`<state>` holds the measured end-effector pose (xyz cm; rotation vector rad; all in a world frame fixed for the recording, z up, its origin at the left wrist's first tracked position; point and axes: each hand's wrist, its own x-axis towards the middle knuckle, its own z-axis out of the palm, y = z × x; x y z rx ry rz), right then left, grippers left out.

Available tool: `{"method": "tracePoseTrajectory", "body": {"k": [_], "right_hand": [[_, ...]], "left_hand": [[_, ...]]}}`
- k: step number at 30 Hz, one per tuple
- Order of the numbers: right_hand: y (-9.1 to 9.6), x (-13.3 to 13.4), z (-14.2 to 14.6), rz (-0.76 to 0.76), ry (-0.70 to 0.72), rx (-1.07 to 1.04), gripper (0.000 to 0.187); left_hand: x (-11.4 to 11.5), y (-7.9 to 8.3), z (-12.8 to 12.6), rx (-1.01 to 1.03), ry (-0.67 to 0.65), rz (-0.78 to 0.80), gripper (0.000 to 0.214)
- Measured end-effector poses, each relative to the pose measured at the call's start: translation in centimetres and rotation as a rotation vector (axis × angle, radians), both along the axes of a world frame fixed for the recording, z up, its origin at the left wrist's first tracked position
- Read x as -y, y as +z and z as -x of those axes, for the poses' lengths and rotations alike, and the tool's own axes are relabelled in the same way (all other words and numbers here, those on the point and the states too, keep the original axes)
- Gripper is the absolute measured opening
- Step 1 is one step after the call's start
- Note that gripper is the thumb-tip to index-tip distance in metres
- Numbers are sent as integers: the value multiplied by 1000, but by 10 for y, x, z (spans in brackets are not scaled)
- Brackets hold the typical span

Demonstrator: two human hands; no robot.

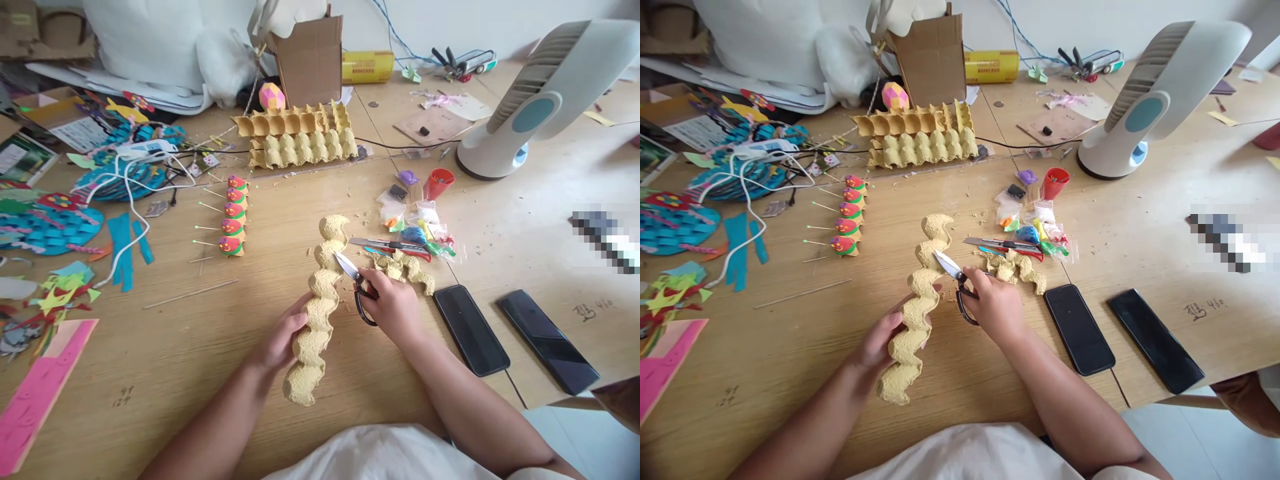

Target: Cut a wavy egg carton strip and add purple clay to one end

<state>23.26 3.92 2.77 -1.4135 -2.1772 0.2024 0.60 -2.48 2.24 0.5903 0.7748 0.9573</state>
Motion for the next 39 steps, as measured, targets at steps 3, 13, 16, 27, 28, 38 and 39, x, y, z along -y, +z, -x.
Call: {"method": "tracePoseTrajectory", "body": {"k": [3, 13, 16, 27, 28, 38, 39], "right_hand": [[2, -1, 2, 11, -18, 21, 27], [-4, -2, 2, 144, -55, -224, 17], [1, -1, 1, 202, -8, -365, 20], [1, -3, 4, -20, 59, -151, 30], [1, -3, 4, -21, 58, -136, 31], [4, -1, 1, -65, 28, -48, 31], [3, -1, 1, -71, 27, -39, 31]], "left_hand": [[0, -2, 0, -8, 6, 4, 67], [-2, 0, -1, -23, 37, -32, 62], [-2, 2, 0, -21, 50, -26, 65], [-2, 8, 1, 8, -3, -15, 77], [-2, 8, 1, 9, -9, -12, 78], [1, 2, 1, 59, -83, -9, 79], [1, 2, 1, 59, -82, -11, 79]]}}
